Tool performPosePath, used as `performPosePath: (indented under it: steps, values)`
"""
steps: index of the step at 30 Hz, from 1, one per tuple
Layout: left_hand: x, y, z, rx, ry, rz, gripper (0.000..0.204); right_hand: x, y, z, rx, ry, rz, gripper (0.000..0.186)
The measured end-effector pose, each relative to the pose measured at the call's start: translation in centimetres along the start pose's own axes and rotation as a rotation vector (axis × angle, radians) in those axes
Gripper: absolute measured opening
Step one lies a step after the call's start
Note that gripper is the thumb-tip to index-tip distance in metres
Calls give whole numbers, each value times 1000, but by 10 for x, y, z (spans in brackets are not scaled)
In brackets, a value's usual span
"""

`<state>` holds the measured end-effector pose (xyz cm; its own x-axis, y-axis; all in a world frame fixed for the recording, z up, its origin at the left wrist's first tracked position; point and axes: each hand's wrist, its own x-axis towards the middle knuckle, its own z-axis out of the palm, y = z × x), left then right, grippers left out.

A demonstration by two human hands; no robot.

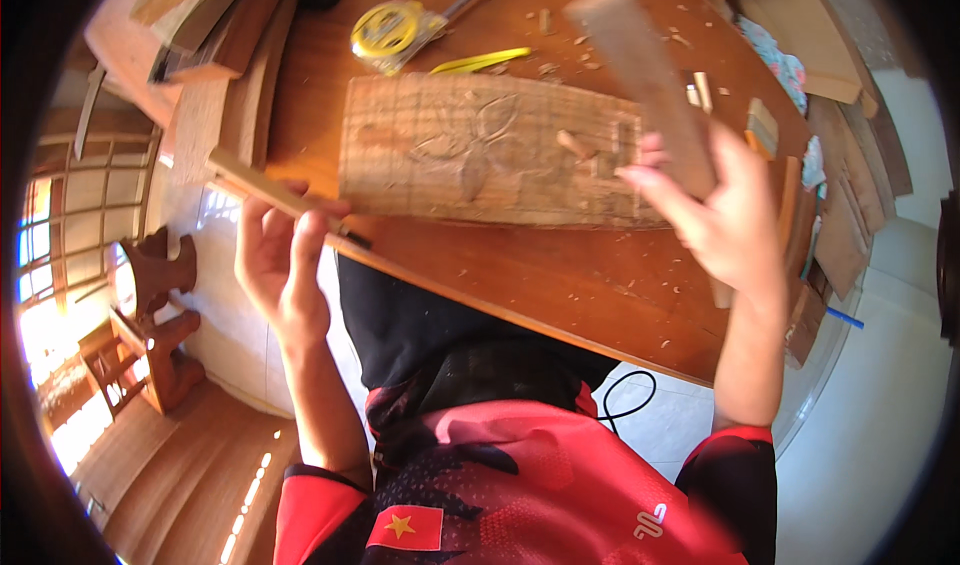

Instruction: The person carves a wooden block using a chisel and a wooden mallet. They repeatedly strike the chisel to remove wood shavings and shape the block, occasionally rotating the piece to work on different sides.

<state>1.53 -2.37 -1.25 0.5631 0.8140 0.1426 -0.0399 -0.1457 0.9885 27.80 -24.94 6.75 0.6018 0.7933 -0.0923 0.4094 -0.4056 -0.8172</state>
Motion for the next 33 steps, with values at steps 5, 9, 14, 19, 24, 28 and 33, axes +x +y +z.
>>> performPosePath:
  steps: [5, 9, 14, 19, 24, 28, 33]
  values:
    - [0, -2, 2, -75, -2, 11, 34, 51, 9, 2, 474, -434, 175, 33]
    - [5, -3, -2, -88, -29, 21, 39, 59, 34, 1, 582, -98, -88, 37]
    - [7, -8, -2, -50, -29, 13, 44, 35, 14, 4, 748, -274, -9, 35]
    - [15, -7, 5, -108, -86, 7, 43, 21, 10, 43, 658, -495, 49, 38]
    - [13, -6, 12, -94, -86, -17, 44, 29, 37, 16, 696, -19, -30, 43]
    - [13, -2, 11, -82, -120, -46, 43, 11, 59, -20, 932, 233, -55, 27]
    - [13, 0, 16, -19, -128, -31, 41, -16, 42, 5, 848, -208, 44, 32]
